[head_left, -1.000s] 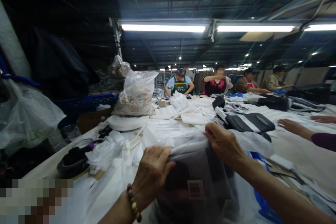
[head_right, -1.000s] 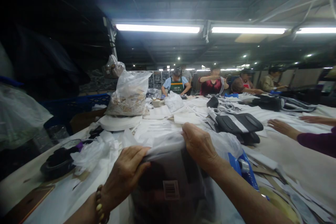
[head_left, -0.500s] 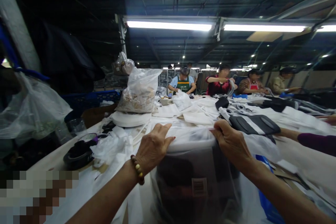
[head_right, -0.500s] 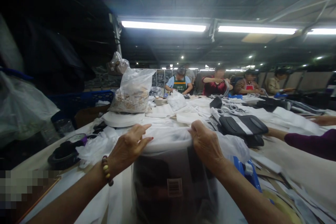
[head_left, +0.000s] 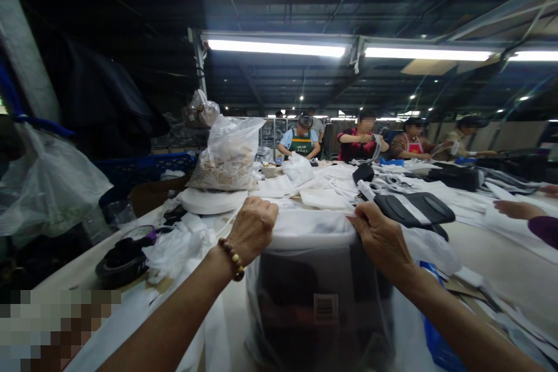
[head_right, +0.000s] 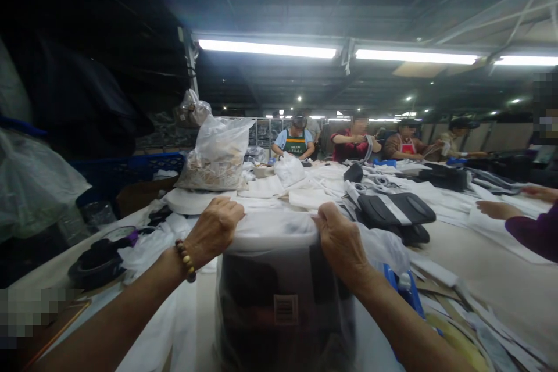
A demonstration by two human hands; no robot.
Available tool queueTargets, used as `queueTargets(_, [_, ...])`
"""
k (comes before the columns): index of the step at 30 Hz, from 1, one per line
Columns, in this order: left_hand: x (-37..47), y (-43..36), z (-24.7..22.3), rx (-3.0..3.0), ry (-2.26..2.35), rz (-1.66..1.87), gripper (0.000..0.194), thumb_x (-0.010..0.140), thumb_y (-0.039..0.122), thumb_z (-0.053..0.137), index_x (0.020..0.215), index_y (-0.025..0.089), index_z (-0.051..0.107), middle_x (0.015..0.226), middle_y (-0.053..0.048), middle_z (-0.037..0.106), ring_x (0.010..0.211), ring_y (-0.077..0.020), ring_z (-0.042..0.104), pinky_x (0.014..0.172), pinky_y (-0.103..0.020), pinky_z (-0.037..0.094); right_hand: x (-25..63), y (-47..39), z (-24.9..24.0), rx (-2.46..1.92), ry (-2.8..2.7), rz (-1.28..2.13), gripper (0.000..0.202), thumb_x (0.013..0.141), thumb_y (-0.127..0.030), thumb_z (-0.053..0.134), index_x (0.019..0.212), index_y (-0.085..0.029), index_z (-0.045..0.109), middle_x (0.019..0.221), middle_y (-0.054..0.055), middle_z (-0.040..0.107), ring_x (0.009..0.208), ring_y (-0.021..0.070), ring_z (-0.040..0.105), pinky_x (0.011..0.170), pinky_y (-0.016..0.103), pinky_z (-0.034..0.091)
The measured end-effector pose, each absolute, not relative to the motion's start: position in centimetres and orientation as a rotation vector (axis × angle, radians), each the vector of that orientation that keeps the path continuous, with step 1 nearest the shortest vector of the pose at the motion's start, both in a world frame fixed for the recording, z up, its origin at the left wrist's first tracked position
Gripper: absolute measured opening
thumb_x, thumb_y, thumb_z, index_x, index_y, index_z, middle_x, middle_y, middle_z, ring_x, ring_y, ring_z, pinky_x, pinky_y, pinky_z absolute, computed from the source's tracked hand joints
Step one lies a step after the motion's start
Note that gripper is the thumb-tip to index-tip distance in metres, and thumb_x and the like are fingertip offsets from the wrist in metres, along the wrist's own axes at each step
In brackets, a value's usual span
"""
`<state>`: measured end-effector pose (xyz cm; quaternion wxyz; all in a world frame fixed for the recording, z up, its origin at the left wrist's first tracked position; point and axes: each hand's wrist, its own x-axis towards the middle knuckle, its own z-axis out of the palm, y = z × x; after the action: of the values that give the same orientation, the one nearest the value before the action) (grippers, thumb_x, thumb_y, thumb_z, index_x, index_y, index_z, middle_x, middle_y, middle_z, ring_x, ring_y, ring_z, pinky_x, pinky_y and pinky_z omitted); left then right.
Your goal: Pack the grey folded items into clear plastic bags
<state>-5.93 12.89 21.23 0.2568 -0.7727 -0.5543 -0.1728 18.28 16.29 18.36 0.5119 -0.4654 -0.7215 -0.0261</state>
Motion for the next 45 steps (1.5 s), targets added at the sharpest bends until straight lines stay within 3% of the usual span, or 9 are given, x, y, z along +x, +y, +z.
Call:
queueTargets(7, [-4.3, 12.9, 21.5, -1.965, -1.543, -0.647, 0.016, 0.088, 0.021, 0.044, 0.094, 0.009, 0.053, 0.079, -0.009, 0.061, 0.077, -0.0224, 0.058, 0.073, -0.034, 0.042, 18.1, 15.9, 18.7, -1.083, -1.764, -0.031, 0.017, 0.078, -0.036, 0.042, 0.068, -0.023, 0.038, 0.055, -0.005, 0.041, 0.049, 0.0117, 0.037, 0.049, 0.023, 0.03])
queueTargets(10, [-4.1, 12.6, 22.2, -2.074, -1.55, -0.618, 0.032, 0.087, 0.037, 0.049, 0.105, 0.01, 0.052, 0.087, -0.009, 0.063, 0.085, -0.0235, 0.059, 0.078, -0.035, 0.042, 18.1, 15.9, 18.8, -1.103, -1.772, -0.03, 0.016, 0.079, -0.036, 0.041, 0.069, -0.023, 0.037, 0.056, -0.005, 0.041, 0.05, 0.0121, 0.037, 0.05, 0.024, 0.031])
queueTargets(13, [-5.0, 12.9, 23.5, -2.339, -1.599, -0.478, 0.032, 0.086, 0.041, 0.05, 0.1, 0.013, 0.057, 0.098, -0.01, 0.063, 0.097, -0.024, 0.056, 0.086, -0.034, 0.038, 18.3, 16.0, 18.9, -1.113, -1.786, -0.008, 0.017, 0.079, -0.036, 0.04, 0.069, -0.023, 0.036, 0.057, -0.005, 0.041, 0.051, 0.0123, 0.038, 0.051, 0.024, 0.032])
queueTargets(16, [-5.9, 13.5, 24.6, -2.462, -1.715, -0.395, 0.029, 0.081, 0.039, 0.059, 0.096, 0.014, 0.061, 0.083, -0.003, 0.064, 0.08, -0.0178, 0.06, 0.071, -0.025, 0.042, 18.4, 16.0, 19.0, -1.133, -1.787, 0.052, 0.019, 0.079, -0.039, 0.04, 0.07, -0.024, 0.035, 0.058, -0.004, 0.042, 0.052, 0.0124, 0.037, 0.051, 0.024, 0.032])
queueTargets(20, [-5.2, 13.5, 24.5, -2.431, -1.806, -0.349, 0.02, 0.081, 0.027, 0.057, 0.064, 0.016, 0.06, 0.069, 0.001, 0.06, 0.065, -0.0133, 0.056, 0.058, -0.022, 0.035, 18.4, 16.0, 19.1, -1.155, -1.794, 0.079, 0.02, 0.079, -0.041, 0.039, 0.07, -0.024, 0.034, 0.058, -0.004, 0.041, 0.052, 0.0124, 0.036, 0.051, 0.024, 0.032])
queueTargets(25, [-2.7, 12.7, 22.4, -2.142, -1.905, -0.545, 0.023, 0.09, 0.022, 0.038, 0.075, 0.017, 0.056, 0.077, -0.005, 0.06, 0.071, -0.0176, 0.056, 0.06, -0.027, 0.029, 18.2, 16.1, 19.6, -1.186, -1.864, 0.078, 0.018, 0.08, -0.039, 0.038, 0.071, -0.024, 0.033, 0.056, -0.005, 0.038, 0.049, 0.0124, 0.036, 0.051, 0.025, 0.031])
queueTargets(30, [-2.5, 12.6, 20.2, -2.048, -1.97, -0.731, 0.023, 0.088, 0.035, 0.043, 0.071, 0.02, 0.048, 0.061, 0.003, 0.053, 0.061, -0.0143, 0.053, 0.057, -0.025, 0.028, 18.7, 16.0, 20.4, -1.197, -1.996, 0.115, 0.02, 0.083, -0.039, 0.04, 0.073, -0.022, 0.043, 0.054, -0.004, 0.041, 0.048, 0.0119, 0.038, 0.051, 0.025, 0.029])
queueTargets(35, [-4.1, 12.2, 19.3, -2.098, -1.85, -0.999, 0.042, 0.071, 0.051, 0.062, 0.058, 0.02, 0.038, 0.049, 0.007, 0.038, 0.048, -0.0103, 0.041, 0.055, -0.023, 0.027, 19.0, 15.8, 21.0, -1.117, -2.155, 0.202, 0.034, 0.076, -0.052, 0.056, 0.068, -0.019, 0.054, 0.052, -0.006, 0.04, 0.05, 0.0091, 0.034, 0.05, 0.021, 0.026])
queueTargets(45, [-6.0, 10.5, 21.1, -2.458, -1.87, -1.031, 0.045, 0.066, 0.06, 0.054, 0.052, 0.019, 0.043, 0.048, 0.006, 0.033, 0.048, -0.009, 0.031, 0.048, -0.022, 0.022, 18.8, 14.7, 22.9, -0.893, -2.382, 0.009, 0.041, 0.08, -0.047, 0.058, 0.054, -0.016, 0.053, 0.049, -0.008, 0.029, 0.049, 0.0068, 0.024, 0.048, 0.02, 0.021])
